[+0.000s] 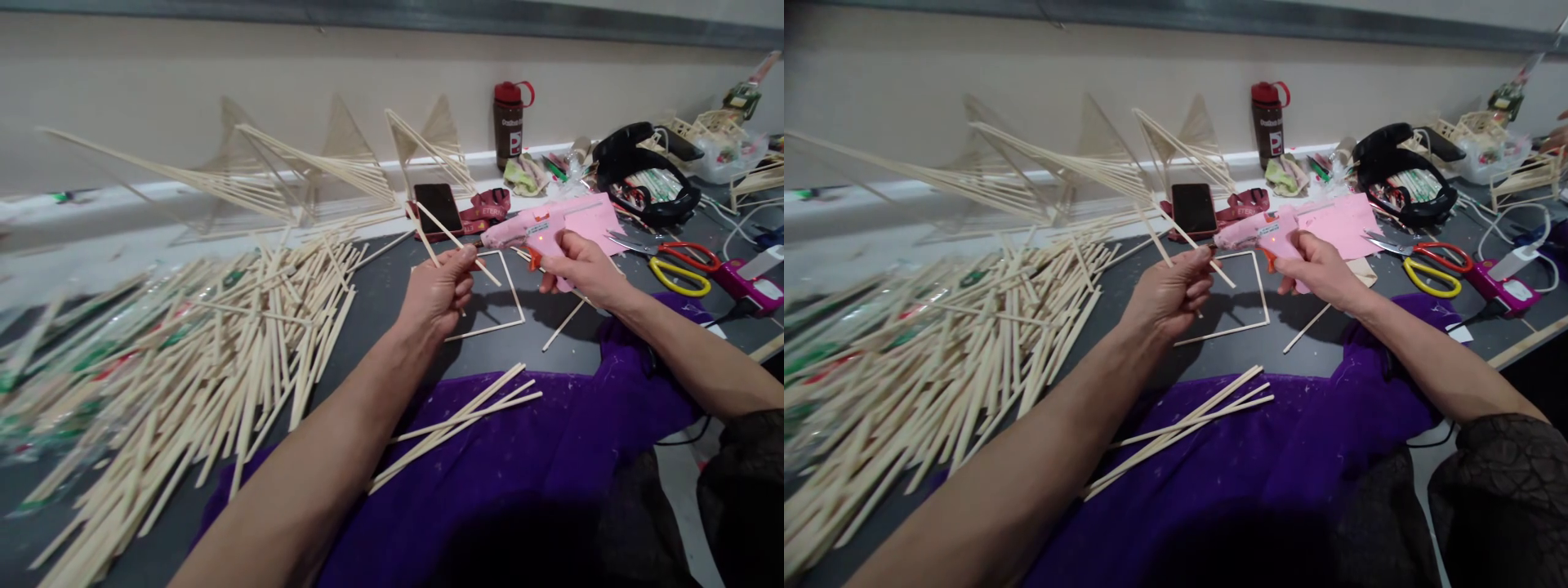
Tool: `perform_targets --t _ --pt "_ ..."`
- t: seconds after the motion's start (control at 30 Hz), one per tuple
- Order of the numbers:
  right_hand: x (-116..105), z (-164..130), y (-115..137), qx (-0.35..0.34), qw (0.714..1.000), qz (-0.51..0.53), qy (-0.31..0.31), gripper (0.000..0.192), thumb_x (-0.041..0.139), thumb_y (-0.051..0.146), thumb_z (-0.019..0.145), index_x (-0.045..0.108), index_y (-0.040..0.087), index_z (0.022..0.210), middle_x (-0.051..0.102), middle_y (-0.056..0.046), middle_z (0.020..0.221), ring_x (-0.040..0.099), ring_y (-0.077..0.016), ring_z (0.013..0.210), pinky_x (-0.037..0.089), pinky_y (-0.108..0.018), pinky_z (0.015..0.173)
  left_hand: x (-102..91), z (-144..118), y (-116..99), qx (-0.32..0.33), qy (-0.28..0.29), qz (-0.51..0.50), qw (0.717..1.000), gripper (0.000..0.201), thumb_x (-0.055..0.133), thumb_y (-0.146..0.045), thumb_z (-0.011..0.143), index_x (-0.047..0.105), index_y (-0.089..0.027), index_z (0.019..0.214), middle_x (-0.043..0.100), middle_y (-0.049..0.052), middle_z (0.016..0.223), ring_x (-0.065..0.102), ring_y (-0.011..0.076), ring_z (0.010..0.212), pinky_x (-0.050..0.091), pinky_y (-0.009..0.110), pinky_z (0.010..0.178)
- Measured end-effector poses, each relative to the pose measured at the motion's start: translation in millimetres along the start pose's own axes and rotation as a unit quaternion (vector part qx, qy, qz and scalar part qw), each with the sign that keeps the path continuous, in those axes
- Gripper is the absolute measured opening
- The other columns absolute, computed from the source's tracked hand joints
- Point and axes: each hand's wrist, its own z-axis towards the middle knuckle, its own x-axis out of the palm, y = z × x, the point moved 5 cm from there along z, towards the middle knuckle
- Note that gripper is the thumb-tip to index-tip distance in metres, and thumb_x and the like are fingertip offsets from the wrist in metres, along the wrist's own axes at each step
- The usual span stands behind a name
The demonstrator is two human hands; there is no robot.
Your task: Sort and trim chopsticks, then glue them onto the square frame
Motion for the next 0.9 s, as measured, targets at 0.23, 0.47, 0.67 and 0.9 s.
perform_targets --t 0.23,0.47,0.67,0.9 --pt "-21.7 6.9 0.4 -0.008 0.995 0.031 -0.091 0.031 0.071 0.037 0.071 0.054 0.018 0.088 0.068 0.001 0.08 0.06 -0.007 0.052 0.044 -0.019 0.044 2.3 -0.5 1.8 -0.02 0.023 0.032 0.999 0.028 0.081 -0.024 0.064 0.056 -0.012 0.063 0.06 -0.004 0.059 0.026 -0.0019 0.034 0.013 0.014 0.031" --pt "-46.5 11.3 6.0 -0.031 0.978 0.112 -0.175 0.03 0.076 0.03 0.06 0.053 0.019 0.076 0.054 0.006 0.053 0.05 -0.0065 0.044 0.043 -0.02 0.043 11.1 -8.6 -0.6 -0.017 0.088 0.031 0.996 0.03 0.083 -0.026 0.06 0.068 -0.014 0.082 0.071 0.002 0.074 0.028 0.0001 0.036 0.014 0.016 0.034" --pt "-13.9 2.4 7.9 0.005 0.99 0.123 -0.074 0.035 0.079 0.031 0.059 0.059 0.016 0.084 0.069 -0.001 0.075 0.055 -0.0072 0.052 0.044 -0.019 0.044 24.4 -22.5 4.4 -0.022 0.182 0.079 0.98 0.032 0.086 -0.034 0.06 0.073 -0.015 0.083 0.075 0.008 0.083 0.029 0.0002 0.036 0.01 0.019 0.035" --pt "12.0 -6.4 3.4 0.05 0.996 0.066 0.02 0.017 0.072 0.024 0.062 0.061 0.014 0.072 0.063 -0.001 0.06 0.053 -0.0074 0.05 0.04 -0.018 0.043 33.2 -31.6 10.7 0.013 0.217 0.146 0.965 0.027 0.081 -0.038 0.066 0.075 -0.016 0.08 0.069 0.003 0.068 0.029 0.0025 0.036 0.015 0.021 0.036"
